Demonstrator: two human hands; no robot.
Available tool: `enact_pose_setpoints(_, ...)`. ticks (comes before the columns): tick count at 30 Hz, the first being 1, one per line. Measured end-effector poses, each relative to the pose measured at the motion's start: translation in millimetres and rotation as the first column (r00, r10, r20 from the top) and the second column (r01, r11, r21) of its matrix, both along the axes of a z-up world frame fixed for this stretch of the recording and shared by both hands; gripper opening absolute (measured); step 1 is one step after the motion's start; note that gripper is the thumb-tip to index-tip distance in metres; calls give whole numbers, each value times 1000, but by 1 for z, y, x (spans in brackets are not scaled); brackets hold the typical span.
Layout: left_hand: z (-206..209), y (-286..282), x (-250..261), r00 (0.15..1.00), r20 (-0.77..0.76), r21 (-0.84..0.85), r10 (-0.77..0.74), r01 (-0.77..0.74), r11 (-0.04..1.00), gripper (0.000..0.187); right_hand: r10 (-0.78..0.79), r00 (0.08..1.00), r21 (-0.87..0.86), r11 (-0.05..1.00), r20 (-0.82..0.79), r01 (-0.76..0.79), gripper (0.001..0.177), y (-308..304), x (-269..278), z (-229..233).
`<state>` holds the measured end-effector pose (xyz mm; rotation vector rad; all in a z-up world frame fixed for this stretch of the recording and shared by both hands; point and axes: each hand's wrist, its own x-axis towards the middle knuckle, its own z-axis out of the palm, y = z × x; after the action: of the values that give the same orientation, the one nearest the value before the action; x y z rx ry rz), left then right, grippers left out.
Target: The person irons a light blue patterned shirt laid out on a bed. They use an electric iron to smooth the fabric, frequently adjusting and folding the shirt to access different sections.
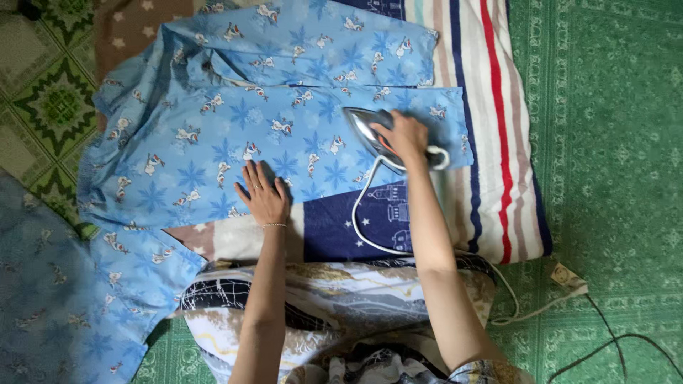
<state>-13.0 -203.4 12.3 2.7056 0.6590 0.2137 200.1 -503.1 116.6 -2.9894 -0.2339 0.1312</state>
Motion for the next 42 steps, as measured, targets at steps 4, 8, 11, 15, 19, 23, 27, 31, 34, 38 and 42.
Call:
enact_pose_setpoints(4, -1, 0, 2, 999, -33, -18, 25, -26, 1000, 66, 100, 989, 39, 995, -108, -96, 65, 82, 33, -9)
enact_pose_setpoints(8, 1, 0, 2, 999, -22, 6, 27, -27, 1000, 65, 249, 968, 73, 966, -29, -246, 65, 158, 51, -25)
enact_pose_setpoints(11, 0, -1, 2, 999, -9, -11, 35, -35, 999, 65, 313, 933, 54, 944, 176, -327, 65, 168, 50, -32)
enact_pose_setpoints(15, -3, 1, 1, 999, 22, -12, 31, -31, 999, 64, 195, 976, 88, 978, -97, -187, 70, 141, 48, -20)
enact_pose_setpoints(19, -5, 2, 1, 999, 45, 7, 26, -26, 1000, 61, -45, 988, -26, 999, -150, 42, 72, 72, 39, -10)
enact_pose_setpoints(23, -4, 1, -1, 998, 61, 9, 17, -18, 1000, 62, -287, 955, -28, 958, -78, 286, 68, -24, 12, -7)
enact_pose_setpoints(27, -8, 1, -1, 997, 74, 9, 17, -18, 1000, 61, -498, 867, -84, 864, -4, 496, 66, -97, -14, -1)
enact_pose_setpoints(31, -11, 2, 1, 996, 88, 40, 16, -19, 999, 62, -613, 790, -47, 790, -23, 612, 67, -125, -29, 6)
enact_pose_setpoints(34, -8, -1, 0, 997, 68, 33, 26, -28, 999, 63, -602, 795, -34, 798, -70, 601, 65, -120, -28, 13)
enact_pose_setpoints(38, -3, -1, 1, 999, 50, 55, 17, -20, 998, 63, -600, 780, -6, 793, -180, 609, 65, -81, -11, 18)
enact_pose_setpoints(42, -1, -2, 1, 999, 54, 62, 10, -13, 998, 63, -606, 782, -6, 791, -146, 611, 55, -40, 25, 9)
